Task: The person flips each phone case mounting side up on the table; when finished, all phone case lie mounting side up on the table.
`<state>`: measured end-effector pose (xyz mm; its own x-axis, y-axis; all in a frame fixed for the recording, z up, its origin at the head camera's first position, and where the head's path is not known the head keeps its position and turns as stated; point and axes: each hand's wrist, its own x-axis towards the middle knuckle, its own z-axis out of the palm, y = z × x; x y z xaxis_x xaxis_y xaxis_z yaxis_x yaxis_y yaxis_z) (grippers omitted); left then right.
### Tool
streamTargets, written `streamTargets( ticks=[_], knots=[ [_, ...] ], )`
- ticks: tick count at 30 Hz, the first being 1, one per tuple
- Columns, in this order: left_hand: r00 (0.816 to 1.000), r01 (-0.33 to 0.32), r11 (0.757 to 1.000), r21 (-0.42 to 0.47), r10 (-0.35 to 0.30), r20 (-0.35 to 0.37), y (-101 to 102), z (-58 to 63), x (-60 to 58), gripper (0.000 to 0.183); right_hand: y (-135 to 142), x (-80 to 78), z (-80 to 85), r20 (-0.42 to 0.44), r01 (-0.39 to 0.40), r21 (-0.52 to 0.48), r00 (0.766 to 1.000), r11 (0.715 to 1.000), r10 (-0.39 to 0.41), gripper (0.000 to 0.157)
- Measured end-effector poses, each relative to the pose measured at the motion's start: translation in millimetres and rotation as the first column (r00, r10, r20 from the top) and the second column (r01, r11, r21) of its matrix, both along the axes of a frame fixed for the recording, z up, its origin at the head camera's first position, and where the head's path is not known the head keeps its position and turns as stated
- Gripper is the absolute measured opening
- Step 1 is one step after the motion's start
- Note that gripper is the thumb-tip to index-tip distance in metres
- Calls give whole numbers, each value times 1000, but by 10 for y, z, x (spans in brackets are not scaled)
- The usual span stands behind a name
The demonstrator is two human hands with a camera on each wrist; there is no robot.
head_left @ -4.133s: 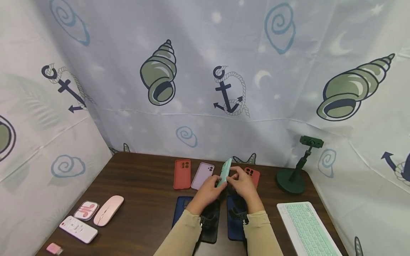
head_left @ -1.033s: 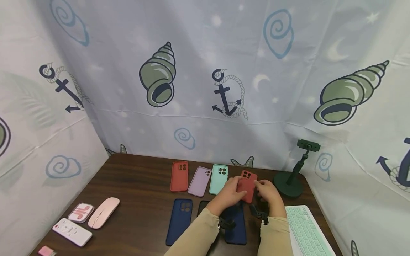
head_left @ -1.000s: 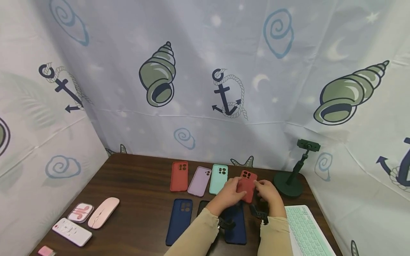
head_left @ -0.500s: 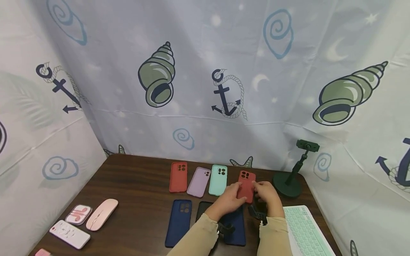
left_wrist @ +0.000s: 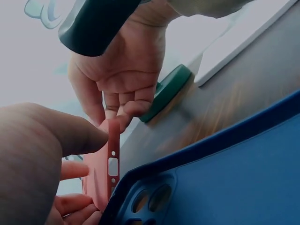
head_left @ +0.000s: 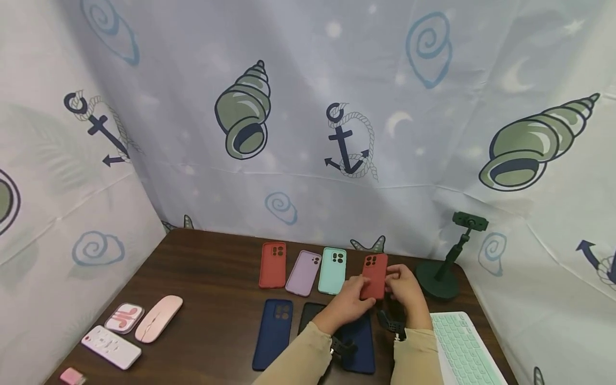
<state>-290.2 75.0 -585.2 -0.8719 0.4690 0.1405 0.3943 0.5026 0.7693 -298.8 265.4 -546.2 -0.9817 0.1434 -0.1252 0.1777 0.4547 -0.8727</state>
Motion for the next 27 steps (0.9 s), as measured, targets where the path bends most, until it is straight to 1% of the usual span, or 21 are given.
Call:
streamTargets(
  ticks=[4,8,10,15,18,21,27],
  knots=[
    [1000,9,999,33,-10,9,-34,25,-20,46,-17,-23,4,-27,-5,-12,1000,1000,4,40],
    [999,5,998,56,-6,32,-61,7,-17,44,-44,-28,12,-40,-23,-17,999,1000,23,39],
    [999,10,996,90,-14,37,-64,-7,-23,44,-55,-28,22,-60,-32,-29,998,999,30,38],
    [999,37,987,158,-41,17,-65,-43,-40,51,-88,-28,34,-125,-73,-48,990,996,66,36],
    [999,41,985,169,-43,9,-64,-56,-46,59,-111,-52,11,-144,-93,-44,986,995,86,36],
    [999,47,983,177,-47,-5,-57,-63,-61,64,-130,-81,-11,-155,-88,-52,985,995,79,35],
    [997,69,981,180,-62,-40,-46,-71,-104,62,-151,-99,-3,-176,-89,-44,981,995,80,33]
  ],
)
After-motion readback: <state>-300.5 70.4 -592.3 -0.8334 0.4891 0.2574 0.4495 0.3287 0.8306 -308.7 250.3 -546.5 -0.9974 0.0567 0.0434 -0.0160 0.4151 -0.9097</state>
